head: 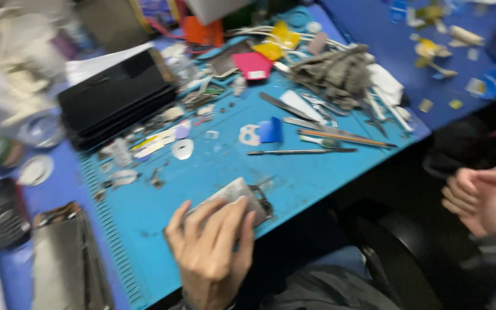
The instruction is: The person uses a metal prying tool to carefully separate the screen assembly from the frame of a smartphone. They work along the edges to release the adhesive, then lift the screen to expose the internal components and ribbon cables.
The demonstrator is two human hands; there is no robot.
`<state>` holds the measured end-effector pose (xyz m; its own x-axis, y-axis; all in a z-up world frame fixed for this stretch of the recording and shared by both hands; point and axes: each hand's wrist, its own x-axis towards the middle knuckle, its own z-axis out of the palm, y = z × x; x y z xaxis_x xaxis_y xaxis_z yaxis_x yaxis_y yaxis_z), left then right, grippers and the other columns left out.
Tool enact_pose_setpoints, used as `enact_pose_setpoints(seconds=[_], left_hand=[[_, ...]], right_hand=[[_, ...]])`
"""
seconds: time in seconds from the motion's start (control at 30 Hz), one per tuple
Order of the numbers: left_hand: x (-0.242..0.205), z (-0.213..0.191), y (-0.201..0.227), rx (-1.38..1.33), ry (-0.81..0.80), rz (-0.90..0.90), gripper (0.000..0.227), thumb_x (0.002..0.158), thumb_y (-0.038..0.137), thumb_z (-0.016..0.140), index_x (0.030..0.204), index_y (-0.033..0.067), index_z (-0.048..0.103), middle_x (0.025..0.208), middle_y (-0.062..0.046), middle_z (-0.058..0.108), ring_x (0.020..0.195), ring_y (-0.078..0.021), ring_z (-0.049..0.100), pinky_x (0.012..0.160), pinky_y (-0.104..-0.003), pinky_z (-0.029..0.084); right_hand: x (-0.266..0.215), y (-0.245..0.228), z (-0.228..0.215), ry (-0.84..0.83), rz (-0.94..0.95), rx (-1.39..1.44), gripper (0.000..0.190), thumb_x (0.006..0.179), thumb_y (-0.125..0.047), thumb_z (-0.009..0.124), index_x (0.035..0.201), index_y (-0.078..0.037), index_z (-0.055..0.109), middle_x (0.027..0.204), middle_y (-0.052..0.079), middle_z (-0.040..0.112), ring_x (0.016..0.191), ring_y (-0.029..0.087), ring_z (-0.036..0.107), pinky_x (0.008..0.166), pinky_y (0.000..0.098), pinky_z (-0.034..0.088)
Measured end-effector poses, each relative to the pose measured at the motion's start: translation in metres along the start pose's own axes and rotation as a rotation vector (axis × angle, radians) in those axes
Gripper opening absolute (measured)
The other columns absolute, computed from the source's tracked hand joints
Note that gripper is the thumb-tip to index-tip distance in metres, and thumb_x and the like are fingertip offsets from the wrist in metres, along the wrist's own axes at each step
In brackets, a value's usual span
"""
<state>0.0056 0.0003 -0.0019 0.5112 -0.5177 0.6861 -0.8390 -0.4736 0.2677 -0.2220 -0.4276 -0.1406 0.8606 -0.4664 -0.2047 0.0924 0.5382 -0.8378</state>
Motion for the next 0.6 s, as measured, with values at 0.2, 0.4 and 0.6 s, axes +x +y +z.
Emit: enact_pose_setpoints(seconds=[0.2,0.4,0.6], left_hand=[[-0.016,0.008,-0.005,0.109,-0.052,0.0,0.005,0.098,0.015,0.076,0.102,0.0184,0.078,0.097,0.007,0.078,0.105,-0.0192,0.073,0.11,-0.038,0.034],[-0.053,0.022,-0.018,0.198,-0.268,-0.355,0.016,0.107,0.019,0.074,0.117,0.0075,0.081,0.11,-0.004,0.074,0.129,-0.0288,0.065,0.133,-0.052,0.031],[-0.064,0.029,-0.034,0.249,-0.342,-0.447,0.022,0.11,0.025,0.07,0.123,0.0099,0.08,0.12,-0.004,0.072,0.13,-0.0276,0.061,0.134,-0.051,0.026]], right_hand=[[0.011,0.101,-0.224,0.838,0.27,-0.217,0.06,0.102,-0.057,0.039,0.075,-0.006,0.056,0.07,0.012,0.047,0.06,0.027,0.043,0.053,0.0399,0.034],[-0.015,0.162,-0.264,0.915,0.625,-0.073,0.072,0.108,-0.053,0.042,0.143,0.01,0.051,0.144,0.028,0.057,0.128,0.037,0.061,0.106,0.0361,0.054],[0.057,0.093,-0.439,0.923,0.134,0.095,0.087,0.094,-0.076,0.049,0.126,0.004,0.062,0.12,0.024,0.071,0.109,0.038,0.072,0.093,0.056,0.061]])
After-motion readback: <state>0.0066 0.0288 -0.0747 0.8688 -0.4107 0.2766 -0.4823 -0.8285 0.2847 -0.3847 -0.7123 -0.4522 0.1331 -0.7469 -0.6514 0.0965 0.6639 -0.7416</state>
